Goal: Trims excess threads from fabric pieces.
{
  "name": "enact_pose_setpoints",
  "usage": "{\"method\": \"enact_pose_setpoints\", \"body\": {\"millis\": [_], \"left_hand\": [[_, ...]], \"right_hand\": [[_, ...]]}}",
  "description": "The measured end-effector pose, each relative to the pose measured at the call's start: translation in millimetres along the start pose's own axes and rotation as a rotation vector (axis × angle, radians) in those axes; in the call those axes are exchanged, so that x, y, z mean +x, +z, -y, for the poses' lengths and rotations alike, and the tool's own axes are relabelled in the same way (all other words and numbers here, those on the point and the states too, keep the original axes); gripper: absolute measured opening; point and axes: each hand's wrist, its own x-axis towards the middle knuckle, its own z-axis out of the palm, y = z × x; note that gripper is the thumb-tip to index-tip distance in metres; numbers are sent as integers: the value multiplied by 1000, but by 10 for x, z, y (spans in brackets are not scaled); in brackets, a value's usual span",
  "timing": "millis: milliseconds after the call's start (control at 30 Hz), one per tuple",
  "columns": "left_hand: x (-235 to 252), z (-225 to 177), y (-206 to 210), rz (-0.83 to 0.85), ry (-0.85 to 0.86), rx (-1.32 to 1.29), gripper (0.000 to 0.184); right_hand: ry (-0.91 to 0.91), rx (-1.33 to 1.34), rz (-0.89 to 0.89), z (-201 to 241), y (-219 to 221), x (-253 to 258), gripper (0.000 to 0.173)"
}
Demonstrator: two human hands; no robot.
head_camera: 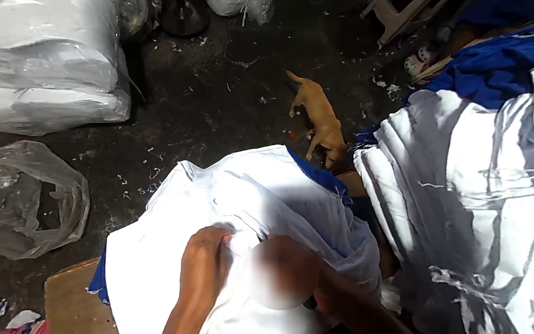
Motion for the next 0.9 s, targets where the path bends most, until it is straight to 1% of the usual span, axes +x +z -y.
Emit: {"method": "enact_pose_setpoints", "body": {"millis": [67, 133, 267, 300, 333, 367, 400, 433, 467, 500, 567, 633, 667, 733, 767, 800, 900], "left_hand": [[-97, 101, -190, -16, -60, -126, 26], [-181, 189, -353, -30, -95, -232, 28], [-293, 334, -600, 5, -91, -417, 31], [-292, 368, -673, -32, -112, -450, 30], [-272, 400, -754, -118, -165, -456, 26], [-228, 428, -838, -241, -242, -389, 23], [-164, 454, -934, -298, -321, -208, 36], [-79, 459, -1024, -281, -378, 4, 56], [12, 450, -1070, -238, -376, 153, 70], [81, 435, -1051, -177, -326, 239, 71], [175, 359, -801, -21, -160, 229, 53], [255, 268, -354, 103, -7, 131, 41], [285, 243, -136, 134, 53, 131, 37], [324, 240, 122, 96, 134, 213, 19], [350, 237, 140, 55, 143, 206, 14], [366, 236, 113, 31, 133, 170, 13], [289, 286, -42, 36, 95, 102, 18]], "right_hand": [[84, -120, 9, -21, 17, 12, 43], [157, -189, -11, -24, 54, 61, 44], [203, -155, -18, 26, 87, 215, 47], [201, -132, -22, 36, 92, 258, 47], [191, -107, -24, 50, 99, 291, 47], [169, -85, -22, 63, 107, 314, 47], [143, -64, -20, 68, 112, 330, 46], [121, -46, -22, 70, 118, 340, 47], [107, -28, -30, 69, 123, 343, 47], [101, -15, -40, 65, 127, 345, 47], [89, 5, -62, 53, 126, 358, 49], [72, 33, -73, 15, 120, 362, 49], [62, 52, -66, -4, 115, 361, 49], [44, 96, -53, -33, 112, 354, 48], [36, 110, -51, -40, 107, 352, 48], [32, 118, -55, -42, 102, 342, 48], [46, 136, -76, -67, 89, 317, 47]]}}
